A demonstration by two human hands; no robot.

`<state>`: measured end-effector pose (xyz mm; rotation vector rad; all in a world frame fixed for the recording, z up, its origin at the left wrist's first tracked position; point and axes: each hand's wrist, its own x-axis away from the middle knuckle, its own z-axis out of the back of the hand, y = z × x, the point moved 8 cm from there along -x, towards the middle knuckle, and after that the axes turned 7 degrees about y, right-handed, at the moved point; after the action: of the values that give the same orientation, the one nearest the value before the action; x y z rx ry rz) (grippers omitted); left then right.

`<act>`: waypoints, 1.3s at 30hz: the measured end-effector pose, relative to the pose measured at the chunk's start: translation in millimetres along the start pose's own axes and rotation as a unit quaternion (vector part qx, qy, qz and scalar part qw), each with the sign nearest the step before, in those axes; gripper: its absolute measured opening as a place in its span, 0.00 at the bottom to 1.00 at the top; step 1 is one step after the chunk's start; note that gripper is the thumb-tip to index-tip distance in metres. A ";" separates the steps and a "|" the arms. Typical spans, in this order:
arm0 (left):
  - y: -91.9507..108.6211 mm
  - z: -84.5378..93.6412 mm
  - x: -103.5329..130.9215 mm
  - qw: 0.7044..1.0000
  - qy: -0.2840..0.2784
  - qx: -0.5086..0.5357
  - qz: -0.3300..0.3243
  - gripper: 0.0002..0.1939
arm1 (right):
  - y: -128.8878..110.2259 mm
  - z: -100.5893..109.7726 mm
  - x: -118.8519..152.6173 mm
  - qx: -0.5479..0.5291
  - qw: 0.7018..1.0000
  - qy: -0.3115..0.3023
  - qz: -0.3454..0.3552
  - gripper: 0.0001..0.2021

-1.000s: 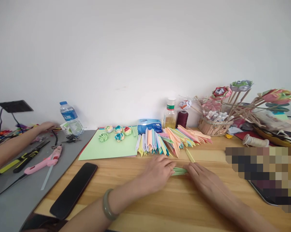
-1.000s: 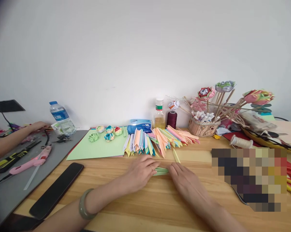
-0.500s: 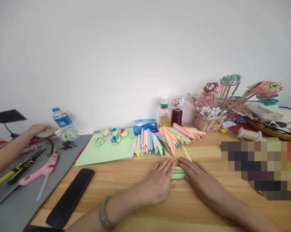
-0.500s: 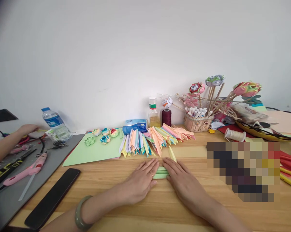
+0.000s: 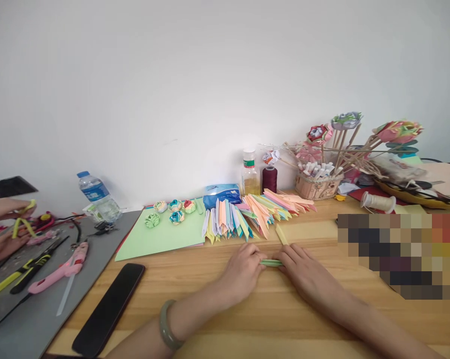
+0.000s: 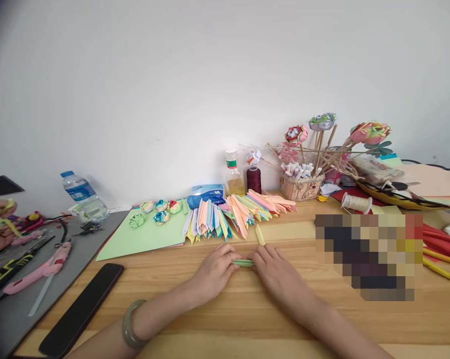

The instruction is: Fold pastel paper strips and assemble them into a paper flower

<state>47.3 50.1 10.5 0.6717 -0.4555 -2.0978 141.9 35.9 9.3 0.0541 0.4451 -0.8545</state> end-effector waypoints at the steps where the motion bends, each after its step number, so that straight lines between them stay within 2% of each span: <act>1: -0.4 2.8 0.2 1.000 0.007 0.012 0.007 0.12 | -1.9 2.8 -0.8 0.006 1.000 0.003 0.004 0.10; 4: -5.7 11.3 -1.5 0.993 0.044 0.100 0.039 0.10 | -3.9 11.8 -4.0 0.015 1.000 0.001 -0.007 0.09; 6: -17.7 16.0 -3.9 0.967 0.088 0.216 0.099 0.06 | -3.3 16.3 -7.5 0.002 1.000 -0.011 -0.026 0.10; 7: -26.2 17.1 -4.4 0.939 0.115 0.292 0.142 0.07 | -3.3 18.0 -10.0 -0.013 0.999 -0.014 -0.035 0.10; 9: -36.9 15.3 -5.1 0.858 0.149 0.449 0.200 0.19 | -4.2 20.5 -16.6 -0.041 0.998 -0.011 -0.049 0.13; 11: -36.4 12.7 -6.7 0.784 0.155 0.563 0.210 0.26 | -6.9 21.7 -25.2 -0.060 0.997 0.010 -0.056 0.15; 12: -33.3 12.0 -7.3 0.762 0.148 0.597 0.203 0.27 | -8.6 21.9 -29.8 -0.065 0.996 0.027 -0.060 0.15; 13: -29.2 11.5 -7.7 0.752 0.138 0.615 0.193 0.26 | -10.8 21.4 -34.4 -0.069 0.995 0.044 -0.062 0.15; 16: -25.0 12.7 -5.4 0.743 0.147 0.628 0.180 0.22 | -19.8 14.0 -46.2 -0.042 0.994 0.077 -0.063 0.15; 18: -29.6 14.3 -2.9 0.729 0.180 0.631 0.193 0.19 | -28.0 4.6 -52.0 0.034 0.995 0.082 -0.052 0.15; 21: -35.4 16.3 -3.3 0.705 0.203 0.649 0.200 0.16 | -42.6 -7.3 -55.6 0.167 0.980 0.108 -0.010 0.18; 24: -40.3 17.8 -7.0 0.681 0.197 0.674 0.210 0.16 | -52.0 -10.4 -53.6 0.202 0.968 0.141 0.045 0.19; 26: -45.3 21.2 -8.9 0.664 0.205 0.686 0.216 0.15 | -49.7 -5.0 -52.0 0.155 0.975 0.143 0.072 0.17; 28: -48.7 24.0 -10.6 0.647 0.205 0.701 0.219 0.13 | -40.0 6.1 -52.3 0.064 0.986 0.130 0.078 0.16; 30: -48.4 21.1 -11.8 0.635 0.175 0.716 0.231 0.13 | -26.7 19.9 -54.3 -0.035 0.990 0.116 0.065 0.13; 31: -46.2 17.1 -12.0 0.635 0.145 0.720 0.239 0.13 | -20.7 28.3 -55.2 -0.074 0.988 0.126 0.058 0.16; 33: -38.7 7.7 -11.0 0.644 0.078 0.719 0.251 0.15 | -10.5 37.9 -57.2 -0.143 0.981 0.127 0.035 0.31; 35: -31.8 -0.3 -8.6 0.656 0.030 0.710 0.256 0.16 | -6.6 35.9 -58.1 -0.203 0.975 0.092 0.015 0.41; 36: -29.6 -3.4 -7.3 0.658 0.018 0.706 0.260 0.16 | -7.0 32.1 -57.7 -0.226 0.972 0.067 0.007 0.41; 39: -24.9 -8.8 -5.7 0.662 -0.001 0.703 0.259 0.18 | -11.5 20.3 -54.5 -0.258 0.966 0.004 -0.006 0.32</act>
<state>39.8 68.1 -8.2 1.1415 -2.0636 -0.8361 109.5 62.8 51.1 -0.4267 0.6647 -0.7272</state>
